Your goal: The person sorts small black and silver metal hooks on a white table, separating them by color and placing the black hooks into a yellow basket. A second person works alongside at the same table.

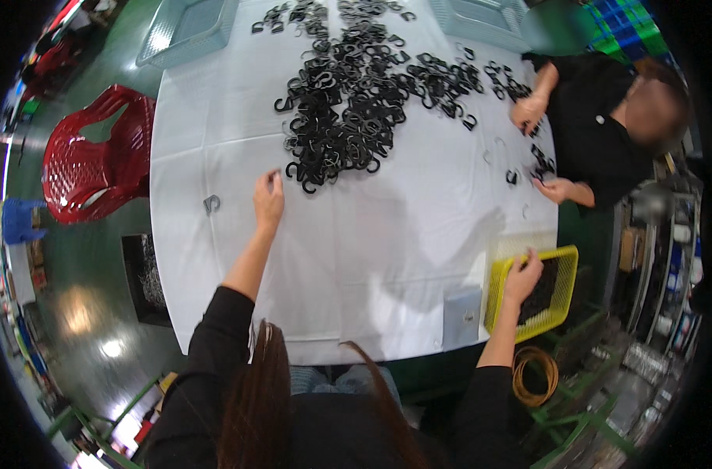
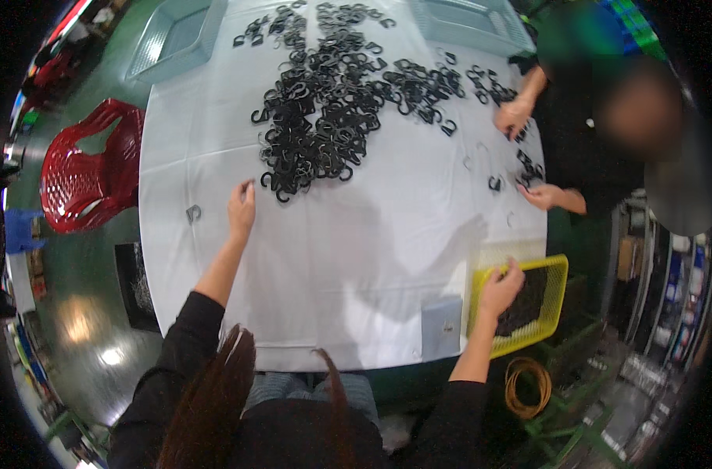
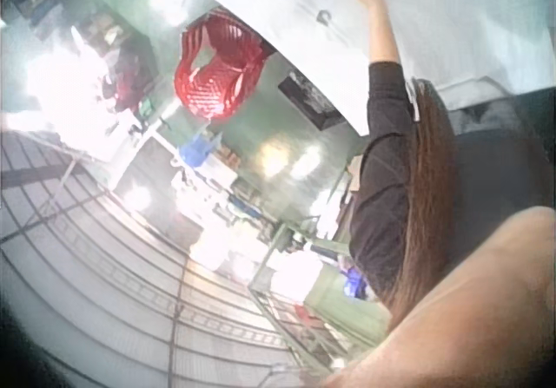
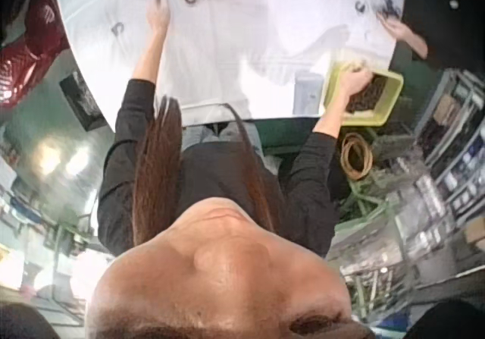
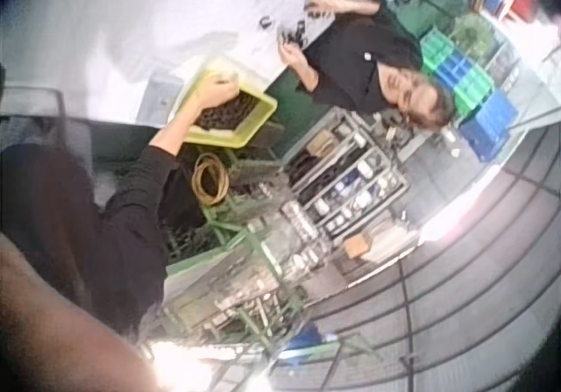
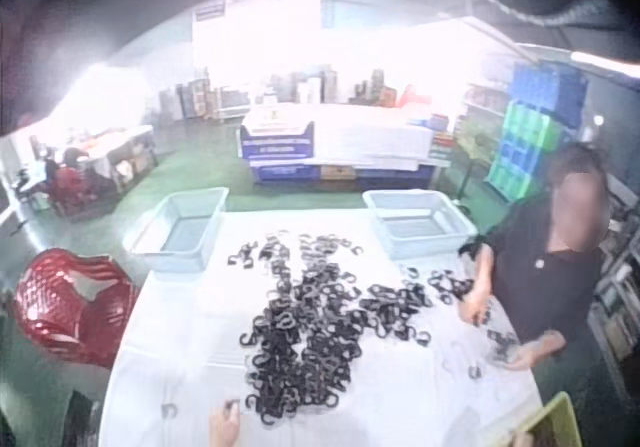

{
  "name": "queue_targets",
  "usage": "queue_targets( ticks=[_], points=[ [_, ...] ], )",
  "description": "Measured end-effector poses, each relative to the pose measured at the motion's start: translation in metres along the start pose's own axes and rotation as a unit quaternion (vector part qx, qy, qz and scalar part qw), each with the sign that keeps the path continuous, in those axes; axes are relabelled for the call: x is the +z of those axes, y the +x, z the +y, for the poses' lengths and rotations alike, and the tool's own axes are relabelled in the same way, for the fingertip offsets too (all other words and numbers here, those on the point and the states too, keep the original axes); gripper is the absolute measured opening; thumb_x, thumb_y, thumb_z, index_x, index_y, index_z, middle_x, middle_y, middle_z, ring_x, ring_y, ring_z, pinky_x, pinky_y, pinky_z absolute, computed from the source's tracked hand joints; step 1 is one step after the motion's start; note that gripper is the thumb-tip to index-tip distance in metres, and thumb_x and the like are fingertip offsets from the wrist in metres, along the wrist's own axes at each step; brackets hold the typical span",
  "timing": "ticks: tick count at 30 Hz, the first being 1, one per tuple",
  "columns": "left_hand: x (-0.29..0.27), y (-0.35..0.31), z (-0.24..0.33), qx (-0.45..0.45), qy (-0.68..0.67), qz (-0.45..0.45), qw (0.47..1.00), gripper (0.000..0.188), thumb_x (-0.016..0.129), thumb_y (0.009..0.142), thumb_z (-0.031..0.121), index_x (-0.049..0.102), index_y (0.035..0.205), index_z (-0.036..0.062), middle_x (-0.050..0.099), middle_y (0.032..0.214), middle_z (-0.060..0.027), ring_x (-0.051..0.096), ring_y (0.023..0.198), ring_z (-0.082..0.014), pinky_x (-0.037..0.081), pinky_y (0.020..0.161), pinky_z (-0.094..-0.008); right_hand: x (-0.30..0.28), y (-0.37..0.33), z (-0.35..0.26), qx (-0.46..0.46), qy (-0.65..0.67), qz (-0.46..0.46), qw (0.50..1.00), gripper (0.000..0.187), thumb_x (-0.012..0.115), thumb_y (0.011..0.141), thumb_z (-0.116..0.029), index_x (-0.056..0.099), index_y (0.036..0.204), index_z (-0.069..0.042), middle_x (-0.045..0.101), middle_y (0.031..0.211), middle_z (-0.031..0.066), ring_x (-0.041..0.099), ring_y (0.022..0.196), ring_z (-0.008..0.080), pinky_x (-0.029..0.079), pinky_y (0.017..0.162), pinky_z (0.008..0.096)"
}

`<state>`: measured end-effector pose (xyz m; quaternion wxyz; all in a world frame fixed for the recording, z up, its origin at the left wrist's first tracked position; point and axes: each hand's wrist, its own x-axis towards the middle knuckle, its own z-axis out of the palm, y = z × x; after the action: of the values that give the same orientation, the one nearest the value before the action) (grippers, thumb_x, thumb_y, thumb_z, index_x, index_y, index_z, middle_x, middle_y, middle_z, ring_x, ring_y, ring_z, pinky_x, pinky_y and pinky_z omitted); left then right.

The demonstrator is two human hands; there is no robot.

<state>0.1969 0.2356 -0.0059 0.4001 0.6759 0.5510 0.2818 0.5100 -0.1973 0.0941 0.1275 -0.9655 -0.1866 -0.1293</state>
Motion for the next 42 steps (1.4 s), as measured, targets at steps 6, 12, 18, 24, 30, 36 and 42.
queue_targets(
  ticks=[6,12,18,24,30,36,42],
  points=[
    [0.057,0.102,0.023,0.021,0.119,0.050,0.991,0.038,0.049,0.088,0.034,0.063,0.103,0.0018,0.061,0.102,-0.0187,0.056,0.099,-0.0325,0.040,0.091,-0.0401,0.157,0.055,-0.182,-0.013,0.381,-0.270,0.884,0.034,0.066,0.081,-0.023,0.060,0.107,-0.002,0.062,0.095,0.0125,0.059,0.088,0.0223,0.047,0.079,0.0322],
    [0.096,0.082,0.046,-0.010,0.105,0.039,0.994,0.040,0.050,0.087,0.038,0.062,0.105,0.0041,0.050,0.113,-0.0209,0.048,0.106,-0.0362,0.038,0.094,-0.0403,0.194,0.044,-0.332,-0.160,0.274,-0.186,0.930,0.048,0.065,0.078,-0.045,0.059,0.115,-0.015,0.051,0.109,0.0176,0.048,0.105,0.0337,0.040,0.092,0.0399],
    [0.079,-0.004,0.045,-0.215,-0.194,-0.070,0.954,0.033,0.053,0.089,0.030,0.057,0.103,0.0006,0.059,0.096,-0.0161,0.056,0.097,-0.0263,0.043,0.085,-0.0350,0.159,-0.035,-0.349,-0.075,0.397,-0.340,0.849,0.048,0.068,0.078,-0.040,0.056,0.114,-0.010,0.053,0.108,0.0164,0.051,0.104,0.0301,0.042,0.089,0.0382],
    [0.013,-0.087,0.046,-0.387,-0.403,-0.193,0.807,0.023,0.062,0.087,0.026,0.059,0.100,0.0072,0.064,0.086,-0.0025,0.063,0.077,-0.0108,0.050,0.061,-0.0240,0.121,-0.087,-0.286,0.149,0.584,-0.525,0.601,0.055,0.076,0.073,-0.011,0.049,0.121,-0.003,0.060,0.096,0.0075,0.059,0.085,0.0143,0.049,0.073,0.0250],
    [-0.047,-0.113,0.025,-0.173,-0.113,-0.240,0.948,0.025,0.059,0.089,0.029,0.066,0.093,0.0050,0.065,0.083,-0.0004,0.060,0.076,-0.0096,0.046,0.071,-0.0247,0.083,-0.091,-0.205,0.139,0.509,-0.493,0.692,0.037,0.071,0.076,-0.008,0.059,0.111,-0.003,0.060,0.090,0.0032,0.058,0.076,0.0099,0.048,0.064,0.0214],
    [-0.077,-0.124,0.007,0.085,0.226,-0.191,0.951,0.028,0.063,0.082,0.022,0.063,0.107,0.0096,0.055,0.116,-0.0089,0.049,0.110,-0.0273,0.040,0.090,-0.0400,0.035,-0.110,-0.151,0.267,0.491,-0.401,0.726,0.035,0.065,0.079,-0.004,0.056,0.113,-0.006,0.064,0.095,0.0039,0.062,0.081,0.0120,0.049,0.067,0.0250],
    [-0.027,-0.153,0.026,0.229,0.249,-0.236,0.911,0.043,0.066,0.078,0.020,0.054,0.118,0.0113,0.050,0.122,-0.0081,0.045,0.114,-0.0281,0.039,0.092,-0.0421,0.001,-0.129,-0.132,0.341,0.488,-0.371,0.713,0.033,0.063,0.082,-0.005,0.054,0.113,-0.009,0.064,0.107,0.0031,0.062,0.087,0.0138,0.049,0.076,0.0323]
  ],
)
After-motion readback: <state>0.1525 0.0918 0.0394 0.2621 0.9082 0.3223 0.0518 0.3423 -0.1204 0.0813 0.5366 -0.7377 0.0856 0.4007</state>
